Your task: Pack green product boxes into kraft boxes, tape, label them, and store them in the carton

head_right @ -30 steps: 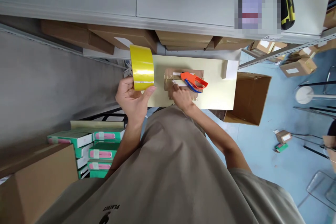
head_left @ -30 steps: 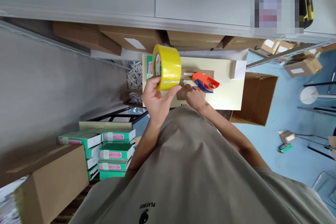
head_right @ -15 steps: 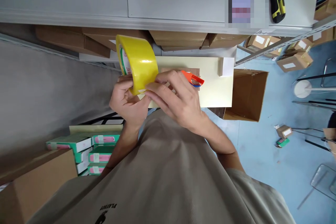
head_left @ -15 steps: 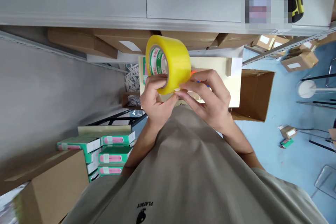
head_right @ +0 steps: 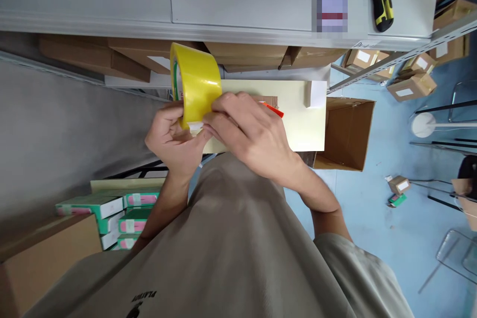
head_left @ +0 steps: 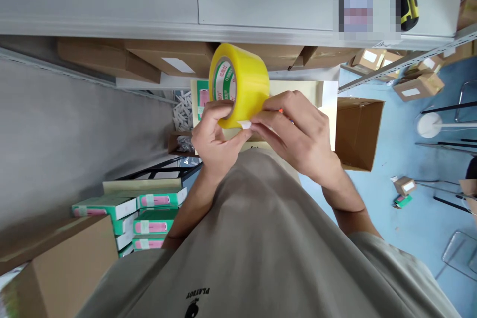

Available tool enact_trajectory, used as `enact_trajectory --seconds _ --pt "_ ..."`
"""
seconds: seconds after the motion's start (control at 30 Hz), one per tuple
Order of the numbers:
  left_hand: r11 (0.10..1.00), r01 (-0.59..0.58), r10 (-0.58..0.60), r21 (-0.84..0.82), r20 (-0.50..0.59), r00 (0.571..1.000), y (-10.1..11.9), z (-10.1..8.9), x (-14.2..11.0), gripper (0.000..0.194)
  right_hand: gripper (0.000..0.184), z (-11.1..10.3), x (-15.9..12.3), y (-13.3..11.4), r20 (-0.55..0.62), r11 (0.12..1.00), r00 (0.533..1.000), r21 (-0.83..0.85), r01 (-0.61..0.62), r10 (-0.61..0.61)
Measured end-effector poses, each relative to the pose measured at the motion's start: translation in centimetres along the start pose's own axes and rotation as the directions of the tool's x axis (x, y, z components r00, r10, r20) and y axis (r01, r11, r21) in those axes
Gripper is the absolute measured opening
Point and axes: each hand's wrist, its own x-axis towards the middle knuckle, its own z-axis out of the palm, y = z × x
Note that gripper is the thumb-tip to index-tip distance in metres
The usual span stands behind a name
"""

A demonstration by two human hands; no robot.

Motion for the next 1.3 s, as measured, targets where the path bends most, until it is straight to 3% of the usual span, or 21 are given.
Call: enact_trajectory --seconds 0.17,0.37,0.47,0.6,0.77,1.0,1.17,1.3 --pt "1.0 -0.029 0.03 0.011 -0.014 0.999 0.4 0.1 0.1 0.045 0.016 -0.3 0.1 0.2 0.054 1.0 0.998 -0.016 0.01 -0.009" --pt "0.993 0.094 -0.091 0.066 -0.045 0.995 0.7 0.4 -0.2 0.049 0.015 1.0 -0.4 0.2 0.016 0.999 0.999 -0.006 -0.037 0.038" --pt "0.994 0.089 -0.086 0.058 -0.056 0.995 0.7 0.7 -0.2 0.05 0.014 1.6 -0.9 0.2 0.015 0.999 0.999 -0.018 -0.048 0.048" --pt "1.0 0.026 -0.026 0.016 -0.011 1.0 1.0 0.7 0.2 0.053 0.014 1.6 -1.0 0.2 0.0 0.996 0.996 -0.003 -0.088 0.088" --pt "0.993 0.039 -0.052 0.107 0.117 0.992 1.3 0.8 0.3 0.054 0.018 0.6 -0.5 0.9 0.044 0.986 0.986 0.047 -0.161 0.159" --pt "0.986 0.012 -0.027 0.169 0.089 0.996 1.1 1.2 -0.5 0.046 0.021 0.0 -0.8 1.6 0.098 0.95 0.963 0.164 -0.265 0.252" --pt "0.96 -0.007 -0.026 0.279 0.115 0.993 1.5 1.0 -0.3 0.047 0.023 0.4 -0.7 2.0 0.118 0.957 0.969 0.172 -0.235 0.216" --pt "0.958 -0.033 0.002 0.285 0.109 0.994 1.8 1.4 0.0 0.043 0.025 2.0 -1.1 2.3 0.068 0.98 0.981 0.07 -0.184 0.179"
